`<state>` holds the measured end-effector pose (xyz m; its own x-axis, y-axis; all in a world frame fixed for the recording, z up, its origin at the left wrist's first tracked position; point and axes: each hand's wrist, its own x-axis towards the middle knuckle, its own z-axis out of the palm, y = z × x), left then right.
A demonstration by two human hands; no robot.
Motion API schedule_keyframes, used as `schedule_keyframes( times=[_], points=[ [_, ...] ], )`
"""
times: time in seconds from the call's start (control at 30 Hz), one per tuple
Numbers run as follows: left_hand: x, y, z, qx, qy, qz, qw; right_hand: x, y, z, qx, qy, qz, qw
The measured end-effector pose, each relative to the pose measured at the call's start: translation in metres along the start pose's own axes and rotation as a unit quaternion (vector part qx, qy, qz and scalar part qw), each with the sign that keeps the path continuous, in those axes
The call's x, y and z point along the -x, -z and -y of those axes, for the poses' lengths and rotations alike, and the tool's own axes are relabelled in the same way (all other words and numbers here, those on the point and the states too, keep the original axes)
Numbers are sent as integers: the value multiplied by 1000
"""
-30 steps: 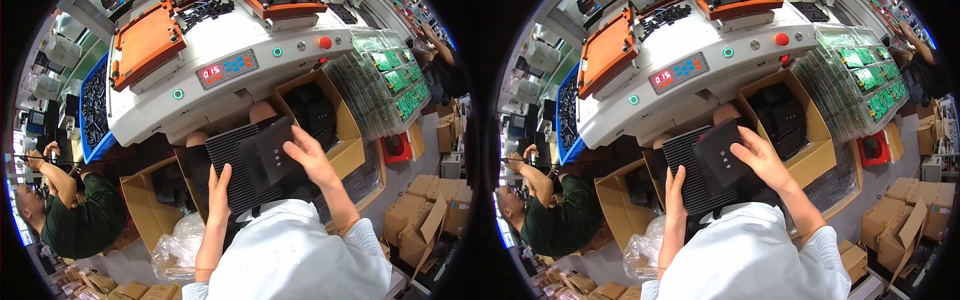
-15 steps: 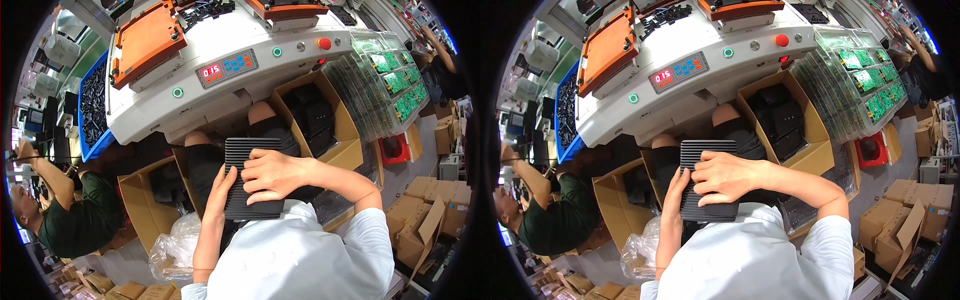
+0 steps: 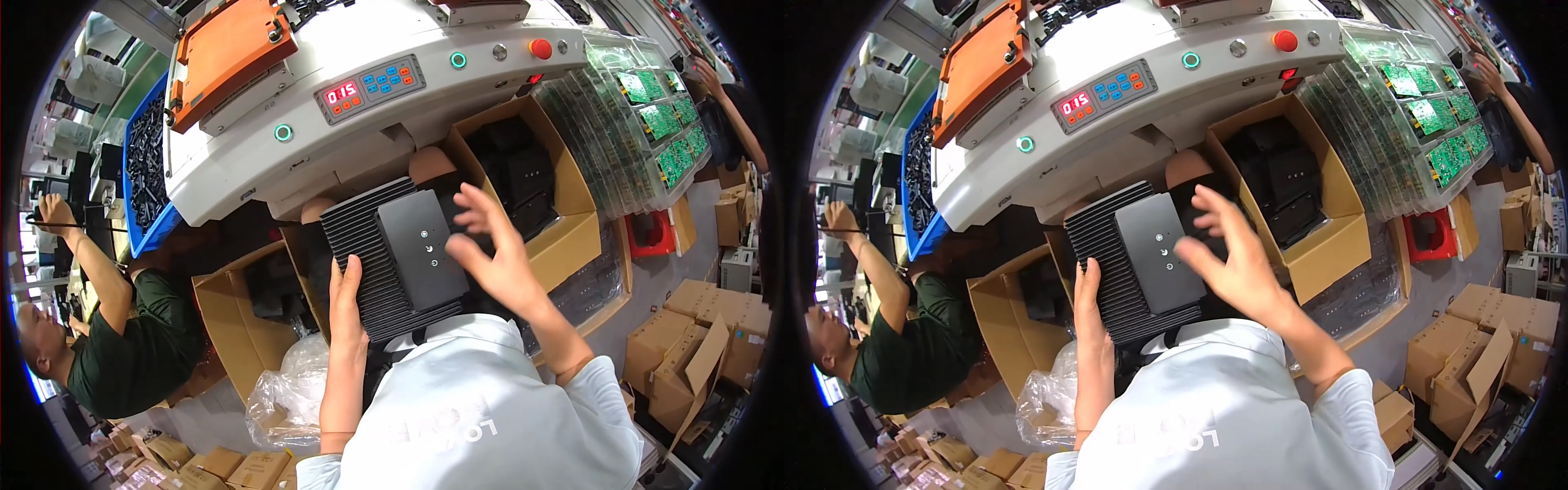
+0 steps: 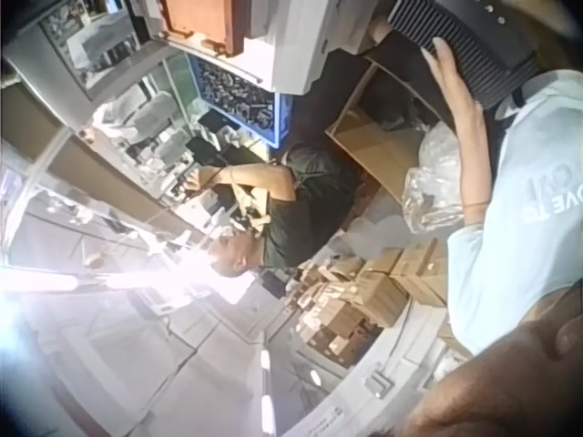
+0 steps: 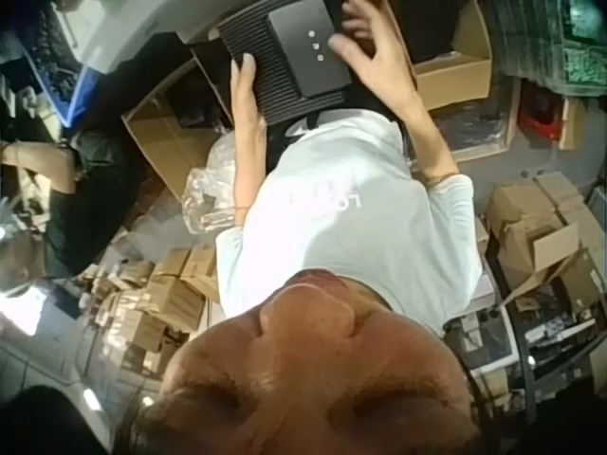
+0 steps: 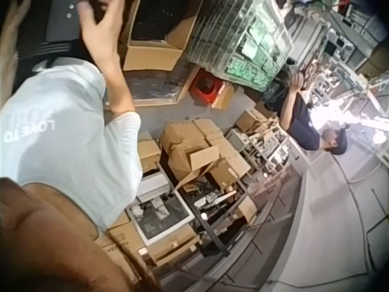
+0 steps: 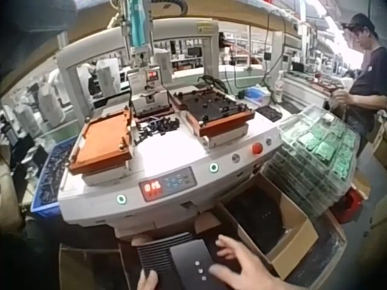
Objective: The person is assembling electronic components using a machine jig and packaging them into boxes on a factory line.
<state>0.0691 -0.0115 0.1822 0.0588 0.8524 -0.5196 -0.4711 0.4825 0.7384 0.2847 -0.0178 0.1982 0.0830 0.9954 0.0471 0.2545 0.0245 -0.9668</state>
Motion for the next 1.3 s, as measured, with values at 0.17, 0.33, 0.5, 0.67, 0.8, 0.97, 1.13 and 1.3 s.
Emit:
schedule_keyframes(
  times=[0.17,0.33,0.5,0.67,0.8,0.97,1.13,1.3],
  points=[
    [7,-6,5,-29,-47,7,998,23,-34,-2,-32,-80,83,993],
    [10,2,8,-80,-77,-27,993,23,-43,-7,-20,-89,93,992],
    [3,12,18,-85,-81,-27,993,11,-43,-6,-43,-204,121,971],
    [-2,22,24,-25,-23,5,999,15,-40,-27,-100,-196,145,965],
    [3,21,18,-20,15,21,999,12,-29,-10,145,-4,92,985],
    [12,10,23,-142,-35,36,989,19,-56,-8,344,246,276,863],
    [-3,24,34,-74,-37,56,995,-43,-70,-9,328,308,160,878],
    [-2,8,31,-57,-31,25,998,-85,-71,-26,397,256,58,879]
  ],
)
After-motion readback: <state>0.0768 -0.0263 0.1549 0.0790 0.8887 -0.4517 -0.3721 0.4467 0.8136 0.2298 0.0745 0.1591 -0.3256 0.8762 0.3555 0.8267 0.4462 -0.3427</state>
